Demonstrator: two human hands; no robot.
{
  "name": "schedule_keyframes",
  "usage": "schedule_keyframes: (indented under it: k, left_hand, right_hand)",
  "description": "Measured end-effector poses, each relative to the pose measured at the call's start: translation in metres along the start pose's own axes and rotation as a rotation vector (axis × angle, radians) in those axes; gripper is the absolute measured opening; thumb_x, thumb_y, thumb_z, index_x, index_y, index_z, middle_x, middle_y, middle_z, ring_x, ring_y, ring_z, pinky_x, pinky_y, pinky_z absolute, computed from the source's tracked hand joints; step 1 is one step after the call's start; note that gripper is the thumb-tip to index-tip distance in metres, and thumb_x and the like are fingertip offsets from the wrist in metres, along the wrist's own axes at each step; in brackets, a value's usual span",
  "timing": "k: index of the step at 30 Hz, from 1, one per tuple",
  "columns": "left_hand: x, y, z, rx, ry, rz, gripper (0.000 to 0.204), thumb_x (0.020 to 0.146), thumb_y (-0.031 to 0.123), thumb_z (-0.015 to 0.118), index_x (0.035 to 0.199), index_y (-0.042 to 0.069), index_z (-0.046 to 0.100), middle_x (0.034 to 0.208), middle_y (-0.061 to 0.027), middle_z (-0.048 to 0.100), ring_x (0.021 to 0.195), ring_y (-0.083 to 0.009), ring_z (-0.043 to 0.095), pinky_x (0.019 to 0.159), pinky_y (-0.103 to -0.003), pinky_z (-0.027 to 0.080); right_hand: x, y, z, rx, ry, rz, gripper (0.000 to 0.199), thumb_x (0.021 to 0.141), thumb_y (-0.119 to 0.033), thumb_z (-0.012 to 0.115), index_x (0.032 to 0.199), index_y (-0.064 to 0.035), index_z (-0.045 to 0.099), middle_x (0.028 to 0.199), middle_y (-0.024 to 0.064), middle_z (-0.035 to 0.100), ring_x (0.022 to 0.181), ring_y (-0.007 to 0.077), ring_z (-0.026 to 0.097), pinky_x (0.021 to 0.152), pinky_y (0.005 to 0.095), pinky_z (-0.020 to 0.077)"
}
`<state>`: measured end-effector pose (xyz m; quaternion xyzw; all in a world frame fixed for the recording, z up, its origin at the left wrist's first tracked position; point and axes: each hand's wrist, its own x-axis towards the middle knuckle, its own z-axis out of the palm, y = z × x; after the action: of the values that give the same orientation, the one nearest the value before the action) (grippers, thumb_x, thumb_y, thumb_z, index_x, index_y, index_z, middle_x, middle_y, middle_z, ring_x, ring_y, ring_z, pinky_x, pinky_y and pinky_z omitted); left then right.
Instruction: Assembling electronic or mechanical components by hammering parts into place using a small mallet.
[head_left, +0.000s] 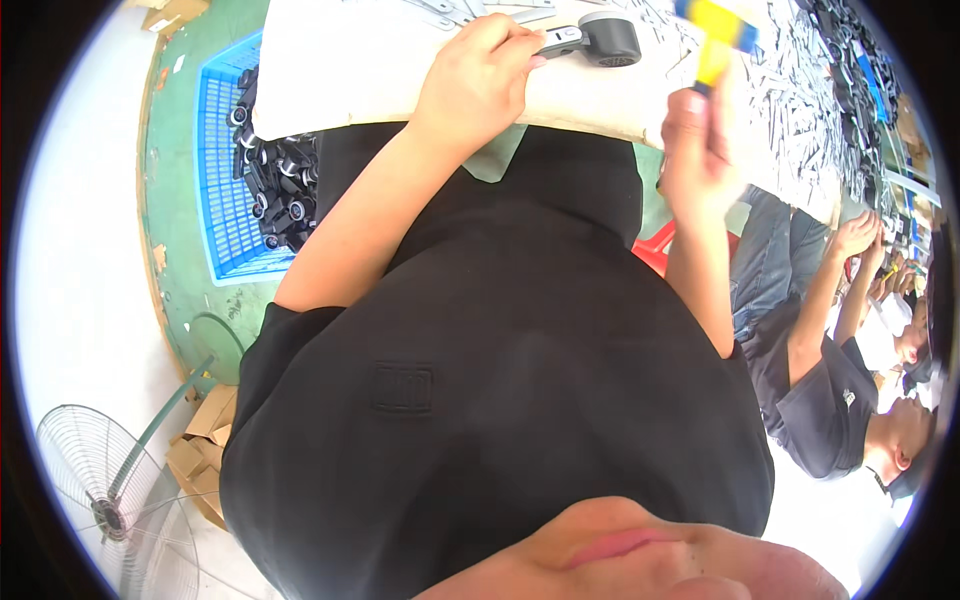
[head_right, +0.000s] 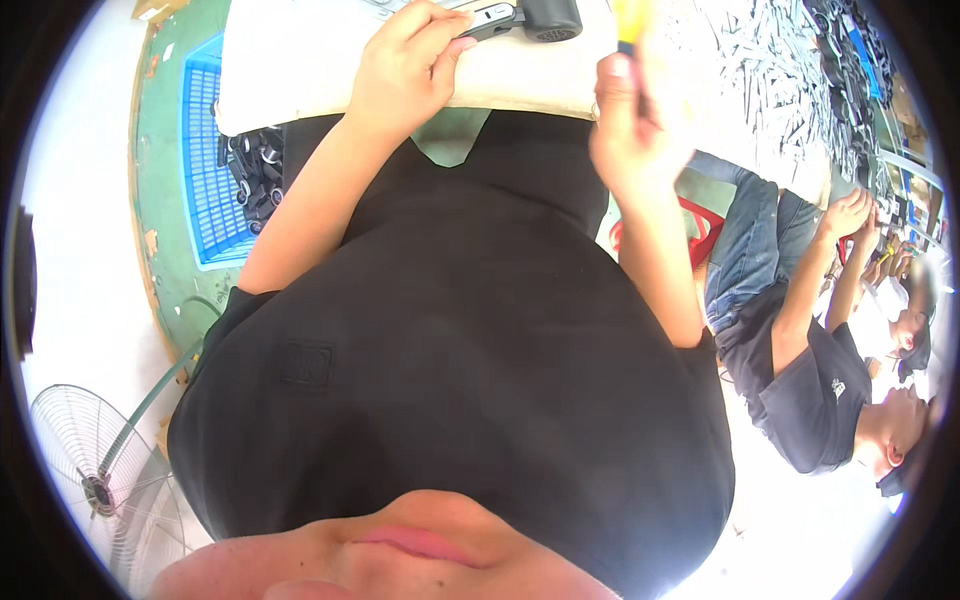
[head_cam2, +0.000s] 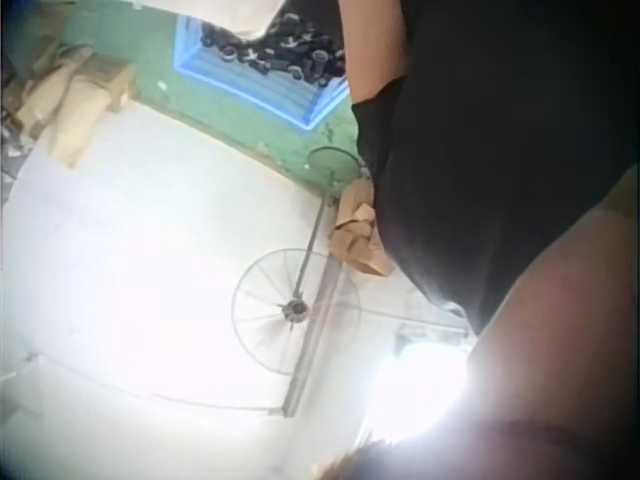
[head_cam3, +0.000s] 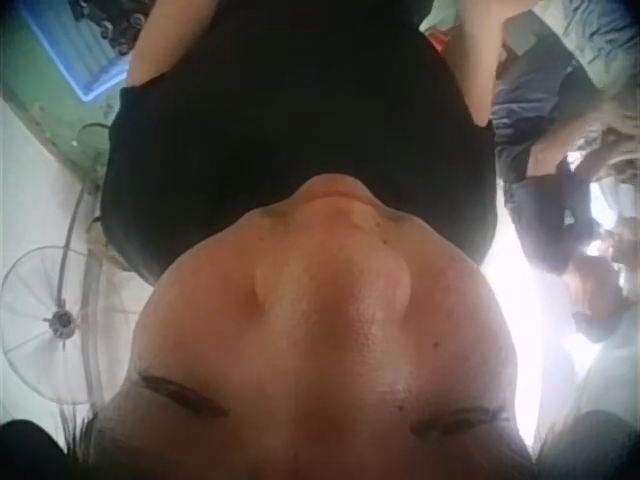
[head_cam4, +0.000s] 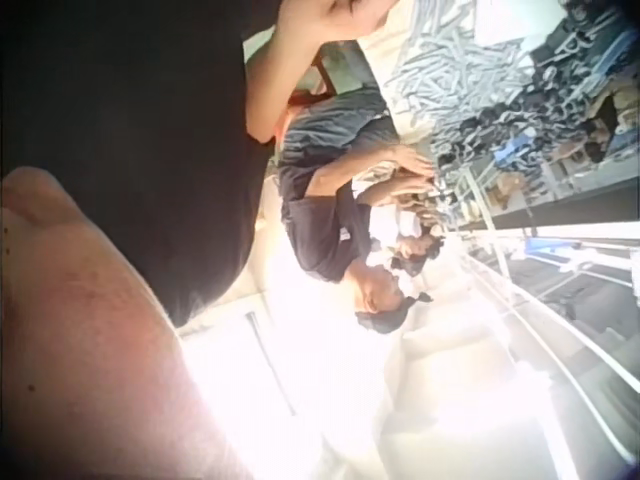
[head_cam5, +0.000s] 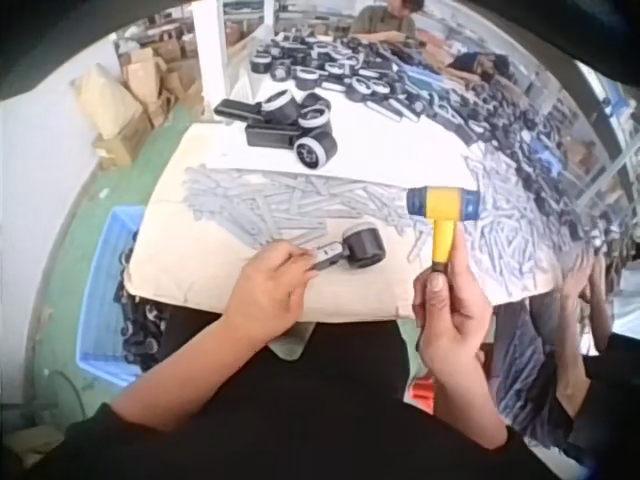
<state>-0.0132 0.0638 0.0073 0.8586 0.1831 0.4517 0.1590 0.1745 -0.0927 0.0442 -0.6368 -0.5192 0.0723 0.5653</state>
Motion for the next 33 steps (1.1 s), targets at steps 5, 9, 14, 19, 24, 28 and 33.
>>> schedule_keyframes:
  k: [5,9,14,19,24,28,33]
  left_hand:
    - [-0.003,0.001,-0.003,0.025,0.014,0.007,0.017,0.08,0.003,0.076,0.097,0.002,0.073,0.086,-0.0083,0.062,0.081,-0.0279,0.066,0.071,-0.04,0.057]
    - [-0.006,0.001,-0.001,0.014,0.04,0.007,0.017,0.08,0.004,0.076,0.097,0.002,0.073,0.086,-0.0079,0.061,0.081,-0.0273,0.066,0.07,-0.039,0.057]
    - [-0.01,0.002,-0.003,0.045,0.046,0.008,0.016,0.08,0.003,0.077,0.095,0.002,0.073,0.086,-0.0074,0.059,0.08,-0.0265,0.065,0.069,-0.038,0.056]
    - [-0.011,0.004,-0.002,0.017,0.065,0.031,0.016,0.08,0.003,0.077,0.096,0.002,0.073,0.086,-0.0074,0.059,0.08,-0.0265,0.065,0.069,-0.038,0.056]
    - [-0.012,0.004,-0.001,0.038,0.053,0.026,0.017,0.08,0.003,0.077,0.096,0.002,0.072,0.086,-0.0076,0.059,0.081,-0.0266,0.065,0.07,-0.038,0.056]
    - [-0.012,0.006,-0.003,0.043,0.068,0.039,0.016,0.08,0.003,0.076,0.096,0.002,0.072,0.086,-0.0075,0.06,0.081,-0.0266,0.065,0.07,-0.038,0.056]
    - [-0.013,0.005,-0.008,-0.02,0.026,-0.041,0.02,0.081,0.005,0.078,0.1,0.003,0.073,0.087,-0.0086,0.062,0.08,-0.0277,0.065,0.071,-0.038,0.056]
  right_hand:
    - [-0.004,0.0,0.001,-0.399,-0.215,0.042,0.041,0.104,-0.01,0.063,0.145,-0.0029,0.061,0.074,0.0004,0.061,0.063,0.0066,0.051,0.061,0.0261,0.0474]
    - [-0.005,0.005,0.009,-0.368,0.042,-0.096,0.042,0.104,-0.007,0.061,0.146,-0.0054,0.061,0.074,0.0025,0.064,0.065,0.0075,0.055,0.062,0.0251,0.0485]
    - [-0.005,-0.007,0.009,-0.348,-0.101,0.0,0.043,0.103,-0.007,0.062,0.146,-0.0094,0.062,0.072,0.0072,0.065,0.064,0.0092,0.053,0.063,0.0281,0.0486]
    - [-0.008,-0.01,0.022,-0.585,-0.297,-0.049,0.047,0.098,-0.004,0.065,0.144,-0.0096,0.062,0.079,0.0187,0.072,0.068,0.0366,0.071,0.065,0.0393,0.0559]
    - [-0.008,-0.01,0.017,-0.276,0.073,-0.008,0.041,0.098,-0.001,0.065,0.138,-0.0039,0.066,0.077,0.0181,0.071,0.067,0.0249,0.072,0.063,0.0338,0.0548]
    - [-0.018,-0.009,0.027,-0.572,-0.24,0.086,0.055,0.1,-0.005,0.063,0.151,-0.0254,0.057,0.073,0.0178,0.06,0.064,0.0118,0.057,0.07,0.0262,0.0506]
    - [-0.012,-0.017,0.015,-0.106,0.12,-0.047,0.047,0.105,-0.007,0.06,0.152,-0.0018,0.053,0.077,-0.0014,0.063,0.064,0.0046,0.051,0.06,0.0218,0.0452]
